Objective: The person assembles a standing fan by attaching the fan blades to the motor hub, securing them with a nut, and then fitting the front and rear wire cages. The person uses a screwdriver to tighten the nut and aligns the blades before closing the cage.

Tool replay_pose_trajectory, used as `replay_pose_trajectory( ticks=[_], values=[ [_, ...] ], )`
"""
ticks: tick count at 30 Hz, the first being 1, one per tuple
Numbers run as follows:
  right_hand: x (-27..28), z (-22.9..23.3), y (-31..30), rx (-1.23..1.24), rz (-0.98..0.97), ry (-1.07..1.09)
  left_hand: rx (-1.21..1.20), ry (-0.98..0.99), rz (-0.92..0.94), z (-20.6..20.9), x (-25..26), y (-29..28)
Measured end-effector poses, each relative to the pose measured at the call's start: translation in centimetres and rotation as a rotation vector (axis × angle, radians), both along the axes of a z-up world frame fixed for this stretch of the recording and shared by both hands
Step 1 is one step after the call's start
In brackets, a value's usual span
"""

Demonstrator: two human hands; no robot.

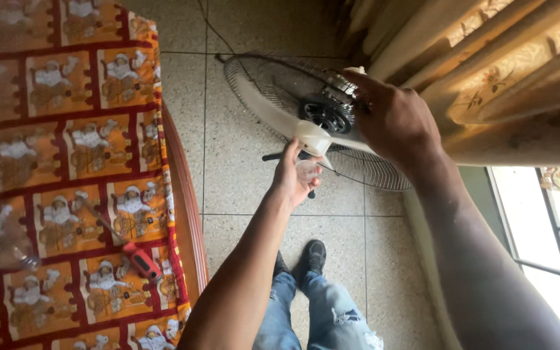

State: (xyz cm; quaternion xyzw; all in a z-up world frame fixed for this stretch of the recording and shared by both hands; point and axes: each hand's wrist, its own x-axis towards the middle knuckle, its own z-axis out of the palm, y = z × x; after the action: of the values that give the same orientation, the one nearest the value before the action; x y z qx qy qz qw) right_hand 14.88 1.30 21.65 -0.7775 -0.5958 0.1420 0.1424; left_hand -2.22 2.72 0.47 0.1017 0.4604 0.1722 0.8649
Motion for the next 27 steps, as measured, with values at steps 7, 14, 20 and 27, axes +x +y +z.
replay_pose_trajectory(
  ticks=[7,14,20,27],
  values=[
    [-0.1,0.6,-0.2,-0.095,-0.071,0.019,0.27,0.105,-0.12,0.6,1.2,1.4],
    [0.8,0.0,-0.7,0.031,0.008,0.0,0.529,0.256,-0.098,1.1,2.4,0.9],
    [1.9,-0.1,-1.1,-0.1,-0.017,0.051,0.014,0.115,-0.111,0.0,3.1,1.8],
    [2.3,-0.4,-1.1,-0.054,0.01,0.036,-0.178,-0.021,-0.152,-0.2,2.8,2.8]
  ],
)
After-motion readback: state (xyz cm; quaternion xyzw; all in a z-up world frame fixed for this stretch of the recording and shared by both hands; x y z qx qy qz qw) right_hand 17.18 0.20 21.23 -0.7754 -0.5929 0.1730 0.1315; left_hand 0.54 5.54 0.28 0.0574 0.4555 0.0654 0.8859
